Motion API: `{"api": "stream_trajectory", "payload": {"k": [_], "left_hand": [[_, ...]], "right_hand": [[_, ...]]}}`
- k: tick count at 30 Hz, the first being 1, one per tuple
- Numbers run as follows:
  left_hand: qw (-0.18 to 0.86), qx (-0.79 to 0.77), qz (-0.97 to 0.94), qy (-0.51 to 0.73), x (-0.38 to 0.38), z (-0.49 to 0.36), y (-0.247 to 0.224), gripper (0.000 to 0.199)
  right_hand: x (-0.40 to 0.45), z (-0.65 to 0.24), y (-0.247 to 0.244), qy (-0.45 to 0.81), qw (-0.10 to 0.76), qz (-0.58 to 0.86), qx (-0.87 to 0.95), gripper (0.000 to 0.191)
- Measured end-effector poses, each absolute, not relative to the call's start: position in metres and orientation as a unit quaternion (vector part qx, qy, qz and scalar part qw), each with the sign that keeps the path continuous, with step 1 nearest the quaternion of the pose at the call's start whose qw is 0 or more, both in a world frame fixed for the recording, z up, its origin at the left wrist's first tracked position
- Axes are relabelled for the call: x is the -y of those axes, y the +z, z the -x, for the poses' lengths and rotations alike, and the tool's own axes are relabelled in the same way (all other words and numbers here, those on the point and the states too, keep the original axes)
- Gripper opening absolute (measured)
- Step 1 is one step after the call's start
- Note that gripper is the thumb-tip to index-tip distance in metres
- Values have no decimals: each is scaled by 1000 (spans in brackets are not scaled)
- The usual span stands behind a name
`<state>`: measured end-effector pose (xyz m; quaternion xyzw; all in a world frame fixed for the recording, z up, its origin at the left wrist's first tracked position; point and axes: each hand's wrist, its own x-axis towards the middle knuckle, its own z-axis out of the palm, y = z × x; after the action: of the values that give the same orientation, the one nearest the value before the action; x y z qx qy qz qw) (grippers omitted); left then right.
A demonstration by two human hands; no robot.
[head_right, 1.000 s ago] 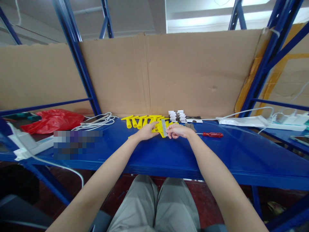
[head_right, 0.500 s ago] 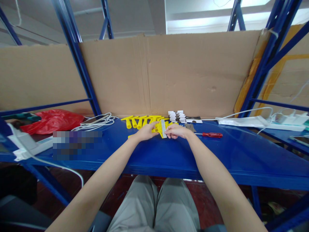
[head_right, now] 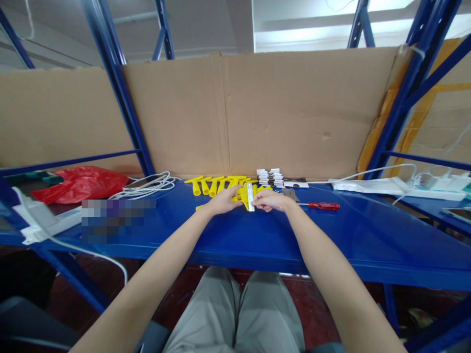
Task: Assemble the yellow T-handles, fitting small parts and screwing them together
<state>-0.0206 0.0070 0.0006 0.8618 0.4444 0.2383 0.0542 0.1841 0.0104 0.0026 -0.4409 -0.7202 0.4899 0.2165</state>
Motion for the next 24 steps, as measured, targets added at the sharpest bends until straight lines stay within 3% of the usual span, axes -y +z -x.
{"api": "stream_trajectory", "payload": {"k": [11,18,24], "left_hand": [[35,-434,-870,230,-7,23,0,76],[31,-394,-897,198,-5,23,1,50],[25,-397,-901,172,-4,22,0,48]], "right_hand": [[-9,-183,4,476,223,452,720,32],[-8,-181,5,471,233,451,721,36],[-11,-180,2,464,237,452,724,39]]}}
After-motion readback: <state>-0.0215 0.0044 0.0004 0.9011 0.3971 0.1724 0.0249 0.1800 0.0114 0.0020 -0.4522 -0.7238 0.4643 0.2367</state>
